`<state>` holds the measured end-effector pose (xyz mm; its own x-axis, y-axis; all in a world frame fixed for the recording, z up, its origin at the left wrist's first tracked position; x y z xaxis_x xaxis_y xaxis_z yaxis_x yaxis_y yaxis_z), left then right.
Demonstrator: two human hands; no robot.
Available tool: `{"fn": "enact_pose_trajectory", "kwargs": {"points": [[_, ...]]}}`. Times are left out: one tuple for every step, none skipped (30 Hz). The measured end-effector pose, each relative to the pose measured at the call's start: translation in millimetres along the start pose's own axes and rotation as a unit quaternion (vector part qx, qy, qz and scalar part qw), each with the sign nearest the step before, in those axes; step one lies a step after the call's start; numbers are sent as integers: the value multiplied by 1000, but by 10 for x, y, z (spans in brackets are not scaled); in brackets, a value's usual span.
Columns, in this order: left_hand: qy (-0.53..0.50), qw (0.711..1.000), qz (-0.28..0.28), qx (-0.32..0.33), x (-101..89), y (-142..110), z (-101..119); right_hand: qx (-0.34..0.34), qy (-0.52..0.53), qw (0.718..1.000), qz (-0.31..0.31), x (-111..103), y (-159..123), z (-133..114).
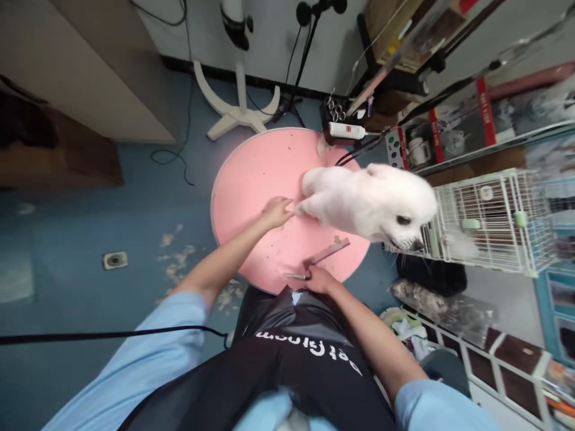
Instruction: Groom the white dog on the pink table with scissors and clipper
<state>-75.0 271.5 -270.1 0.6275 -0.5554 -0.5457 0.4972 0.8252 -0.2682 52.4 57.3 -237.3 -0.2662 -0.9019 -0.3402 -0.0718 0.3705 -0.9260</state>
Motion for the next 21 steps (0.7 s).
{"fn": "enact_pose_trajectory", "kwargs": {"points": [[24, 999, -29, 8, 127, 189, 147, 9, 40, 999, 16, 123, 6, 203], [36, 999, -39, 6, 222, 327, 237, 36, 74, 996, 33, 237, 15, 405], [47, 998, -41, -5, 298, 416, 270, 54, 113, 991, 51, 340, 24, 558], [57, 997, -38, -20, 357, 456, 259, 68, 165, 982, 63, 444, 32, 673], [67, 997, -35, -32, 407, 453, 222, 74, 231, 968, 66, 554, 43, 745], [79, 996, -37, -36, 459, 411, 176, 66, 308, 947, 61, 663, 59, 766], [91, 994, -46, -32, 517, 336, 133, 45, 388, 919, 48, 763, 80, 737], [101, 993, -61, -19, 581, 231, 99, 12, 461, 887, 30, 841, 100, 665], [106, 991, -81, -6, 650, 98, 70, -27, 518, 855, 12, 889, 117, 564], [105, 989, -101, 4, 715, -57, 47, -69, 558, 827, 0, 905, 127, 448], [95, 988, -118, 7, 770, -225, 25, -110, 581, 806, -4, 894, 132, 331], [76, 988, -133, 4, 816, -396, 7, -146, 590, 794, 1, 863, 132, 221], [50, 989, -141, -2, 844, -562, 1, -172, 587, 791, 18, 818, 131, 127], [21, 989, -147, -7, 862, -714, 11, -188, 575, 795, 43, 764, 129, 49], [-4, 989, -151, -9, 871, -846, 36, -198, 555, 804, 76, 701, 124, -18], [-22, 988, -152, -10, 865, -953, 70, -202, 530, 816, 112, 631, 114, -75], [-30, 988, -153, -10, 848, -1035, 111, -200, 504, 828, 147, 560, 103, -121], [-26, 988, -153, -9, 821, -1092, 155, -191, 481, 837, 180, 490, 91, -153], [-12, 988, -151, -7, 783, -1128, 198, -180, 462, 844, 207, 422, 81, -177], [7, 989, -148, -4, 740, -1148, 236, -169, 448, 848, 227, 358, 74, -196], [31, 989, -146, 0, 695, -1156, 272, -162, 439, 850, 241, 297, 71, -212]]}}
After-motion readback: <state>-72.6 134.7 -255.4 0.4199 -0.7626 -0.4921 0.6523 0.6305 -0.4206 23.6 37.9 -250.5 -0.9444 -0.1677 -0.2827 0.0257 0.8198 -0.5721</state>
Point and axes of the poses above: each hand's wrist, its own y-axis towards the middle knuckle, its own x-axis out of the palm, z = x × y, the point moved 9 cm from there along y, towards the middle knuckle, and after that the axes turned 8 degrees about -z, right-handed, at the moved point
